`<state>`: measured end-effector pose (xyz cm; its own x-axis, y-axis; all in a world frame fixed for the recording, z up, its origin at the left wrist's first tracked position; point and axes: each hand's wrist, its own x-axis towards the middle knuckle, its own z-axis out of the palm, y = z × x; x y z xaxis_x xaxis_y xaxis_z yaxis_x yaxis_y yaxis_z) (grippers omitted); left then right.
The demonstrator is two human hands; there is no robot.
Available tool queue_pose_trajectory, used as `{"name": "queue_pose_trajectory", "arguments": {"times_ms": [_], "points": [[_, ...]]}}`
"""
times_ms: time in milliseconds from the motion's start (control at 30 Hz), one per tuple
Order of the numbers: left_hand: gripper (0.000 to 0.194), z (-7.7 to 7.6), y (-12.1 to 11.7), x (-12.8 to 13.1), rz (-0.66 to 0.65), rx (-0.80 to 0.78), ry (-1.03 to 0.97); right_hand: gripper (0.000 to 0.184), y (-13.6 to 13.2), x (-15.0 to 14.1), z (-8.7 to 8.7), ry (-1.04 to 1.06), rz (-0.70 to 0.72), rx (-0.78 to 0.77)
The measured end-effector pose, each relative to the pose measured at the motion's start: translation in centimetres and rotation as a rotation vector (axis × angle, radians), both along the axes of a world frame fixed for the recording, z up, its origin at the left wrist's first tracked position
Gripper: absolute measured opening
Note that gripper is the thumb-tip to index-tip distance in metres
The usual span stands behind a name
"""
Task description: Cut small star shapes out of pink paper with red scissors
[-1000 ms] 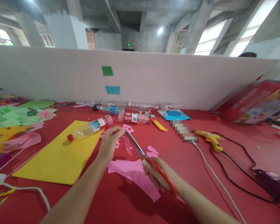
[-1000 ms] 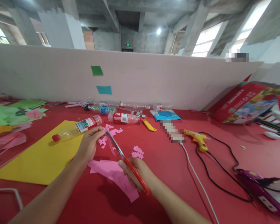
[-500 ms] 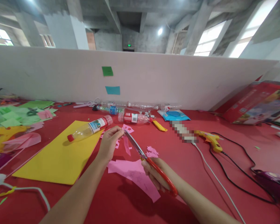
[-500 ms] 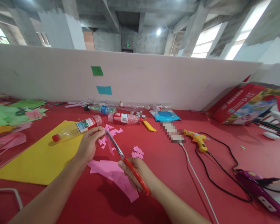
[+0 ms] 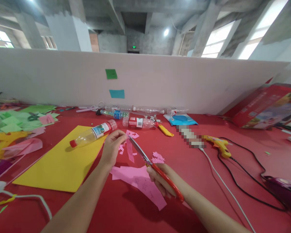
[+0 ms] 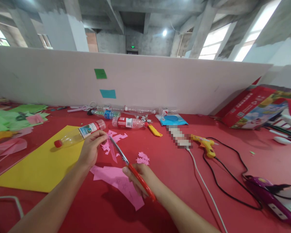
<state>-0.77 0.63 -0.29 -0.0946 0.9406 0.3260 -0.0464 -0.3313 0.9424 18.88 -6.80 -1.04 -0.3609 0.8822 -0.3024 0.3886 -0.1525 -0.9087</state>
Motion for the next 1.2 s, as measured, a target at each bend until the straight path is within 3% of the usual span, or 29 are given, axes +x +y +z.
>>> {"name": "queue_pose_trajectory", "arguments": {"times_ms": [333,633,967,1200], "points": [[0.012,0.7,-0.9,1.0,-0.028,0.04,-0.011,0.04,0.1,0.4,-0.1,0.046,0.041,-0.037],[0.01,0.1,-0.4,0.6,-0.13,0.064,-0.081,0.048,0.1,0.7,0.1,0.149,0.108,-0.017],[0.01,-0.3,-0.6,1.2,-0.125,0.035,-0.106,0.053,-0.3,-0.3,-0.6,0.118,0.014,-0.047],[0.011,-0.6,-0.6,1.3,-0.119,0.023,-0.138,0.043,-0.5,-0.7,-0.5,0.055,-0.045,-0.072]]}}
